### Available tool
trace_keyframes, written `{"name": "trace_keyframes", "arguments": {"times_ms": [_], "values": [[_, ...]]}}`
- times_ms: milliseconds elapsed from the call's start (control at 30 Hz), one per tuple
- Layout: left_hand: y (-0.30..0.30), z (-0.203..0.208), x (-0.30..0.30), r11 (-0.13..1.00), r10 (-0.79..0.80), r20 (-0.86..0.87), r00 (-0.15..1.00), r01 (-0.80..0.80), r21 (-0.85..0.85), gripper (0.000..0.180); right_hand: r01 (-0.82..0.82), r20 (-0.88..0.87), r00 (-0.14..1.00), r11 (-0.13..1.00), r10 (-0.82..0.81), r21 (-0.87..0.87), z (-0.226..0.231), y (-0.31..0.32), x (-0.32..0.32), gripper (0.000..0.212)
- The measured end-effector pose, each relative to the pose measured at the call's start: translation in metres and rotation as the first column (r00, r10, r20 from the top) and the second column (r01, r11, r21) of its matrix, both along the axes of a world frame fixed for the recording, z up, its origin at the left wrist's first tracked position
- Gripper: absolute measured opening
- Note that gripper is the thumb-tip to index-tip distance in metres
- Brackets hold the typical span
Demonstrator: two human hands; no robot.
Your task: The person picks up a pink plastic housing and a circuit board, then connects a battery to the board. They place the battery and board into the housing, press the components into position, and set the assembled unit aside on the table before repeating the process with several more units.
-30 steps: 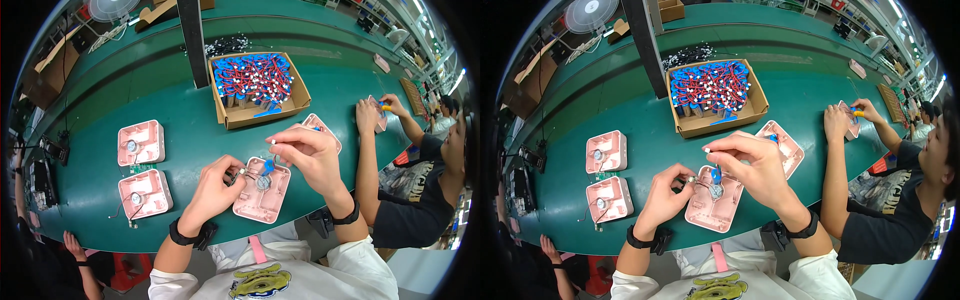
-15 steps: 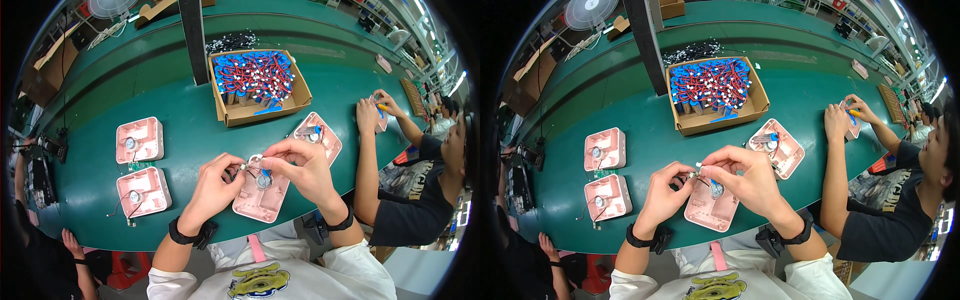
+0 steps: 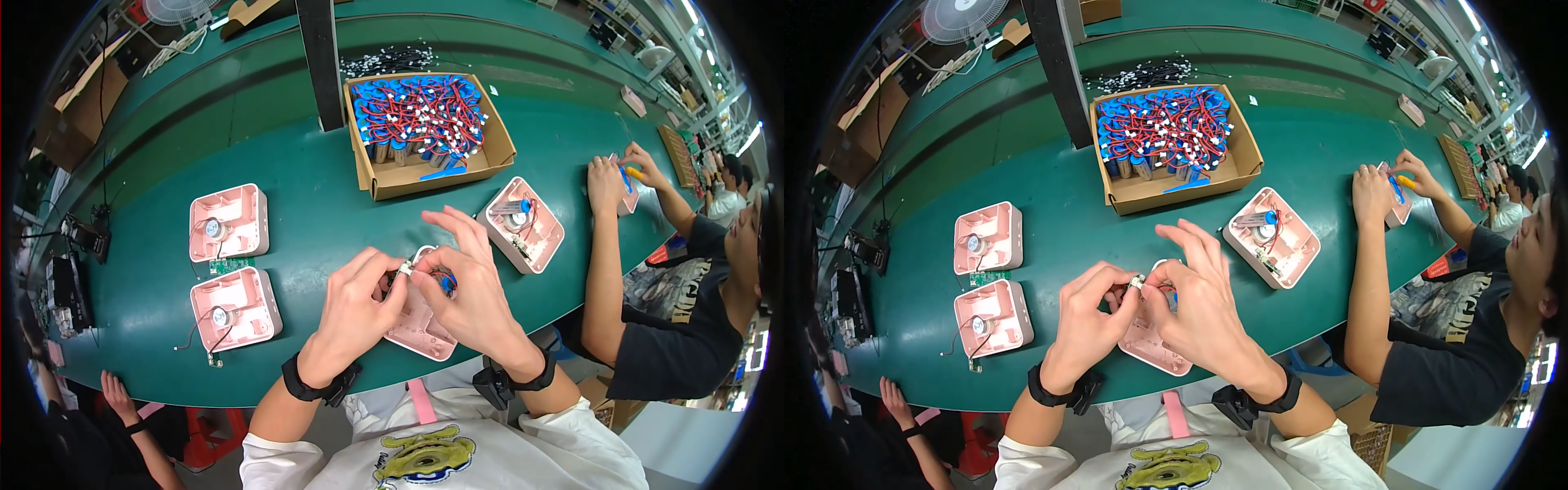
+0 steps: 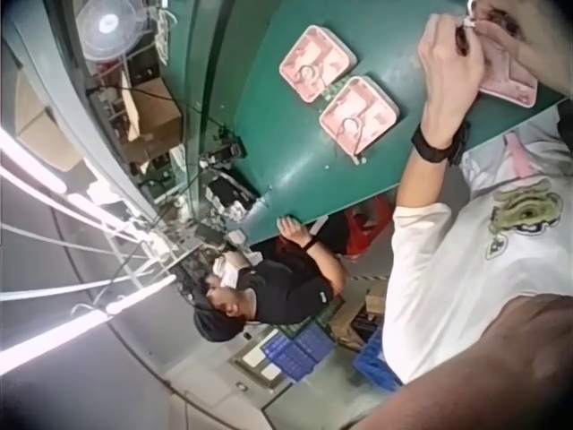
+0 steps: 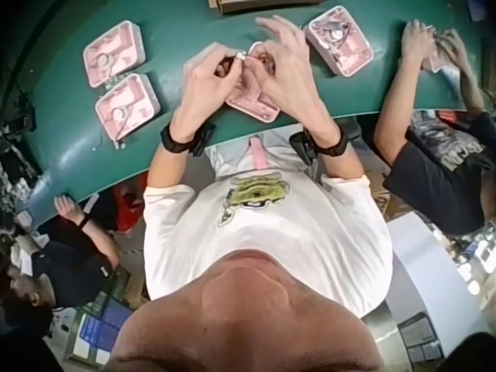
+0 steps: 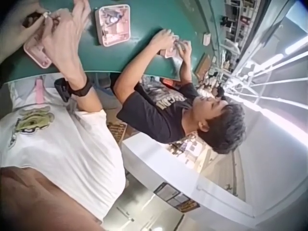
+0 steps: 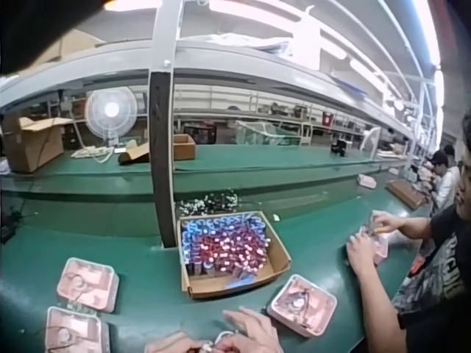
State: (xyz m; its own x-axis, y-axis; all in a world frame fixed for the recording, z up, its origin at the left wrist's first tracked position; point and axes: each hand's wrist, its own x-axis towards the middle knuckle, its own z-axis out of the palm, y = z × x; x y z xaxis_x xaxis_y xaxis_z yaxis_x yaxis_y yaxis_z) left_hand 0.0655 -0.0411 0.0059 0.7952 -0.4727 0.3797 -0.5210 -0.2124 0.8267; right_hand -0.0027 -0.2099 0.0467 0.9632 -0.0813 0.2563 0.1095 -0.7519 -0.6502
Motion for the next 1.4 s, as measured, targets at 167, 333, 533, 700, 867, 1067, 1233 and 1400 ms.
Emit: {"name": "trace_keyframes", "arguments": {"times_ms": [167,333,533,700,867,1067,1233,1400], "values": [[-0.001,0.003,-0.002,1.0,0.002,0.018,1.0,-0.002,-0.016,0.013,0.028,-0.017,0.999,0.998,-0.027,0.052,-0.002,0.002,-0.001,0.006],[0.0,0.002,-0.002,1.0,-0.004,0.039,0.999,0.004,-0.007,0.014,0.027,0.0,1.0,0.997,-0.027,0.072,-0.004,0.005,0.0,0.005],[-0.001,-0.002,0.0,0.999,-0.043,0.116,0.992,0.045,-0.013,0.012,0.046,-0.01,0.999,0.992,-0.045,0.12,-0.007,0.009,0.002,0.007],[-0.001,0.006,-0.003,0.999,-0.033,0.081,0.996,0.033,0.001,0.012,0.056,0.003,0.998,0.988,-0.057,0.146,-0.013,0.009,0.003,0.008],[0.01,0.027,0.001,0.992,-0.122,-0.222,0.967,0.128,0.015,0.006,0.049,0.073,0.996,0.999,-0.047,-0.02,-0.004,0.014,-0.025,0.042],[0.019,0.042,0.012,0.919,-0.259,-0.641,0.722,0.389,0.067,0.014,0.101,-0.063,0.991,0.969,-0.118,-0.224,-0.014,0.063,-0.083,0.101],[0.02,0.035,0.013,0.894,-0.226,-0.439,0.87,0.364,0.262,0.016,0.159,0.018,0.986,0.903,-0.166,-0.399,-0.026,0.022,-0.076,0.101],[0.021,0.054,-0.008,0.957,-0.072,-0.216,0.974,0.128,0.259,0.014,0.118,0.055,0.993,0.884,-0.104,-0.453,-0.031,-0.033,-0.065,0.101]]}}
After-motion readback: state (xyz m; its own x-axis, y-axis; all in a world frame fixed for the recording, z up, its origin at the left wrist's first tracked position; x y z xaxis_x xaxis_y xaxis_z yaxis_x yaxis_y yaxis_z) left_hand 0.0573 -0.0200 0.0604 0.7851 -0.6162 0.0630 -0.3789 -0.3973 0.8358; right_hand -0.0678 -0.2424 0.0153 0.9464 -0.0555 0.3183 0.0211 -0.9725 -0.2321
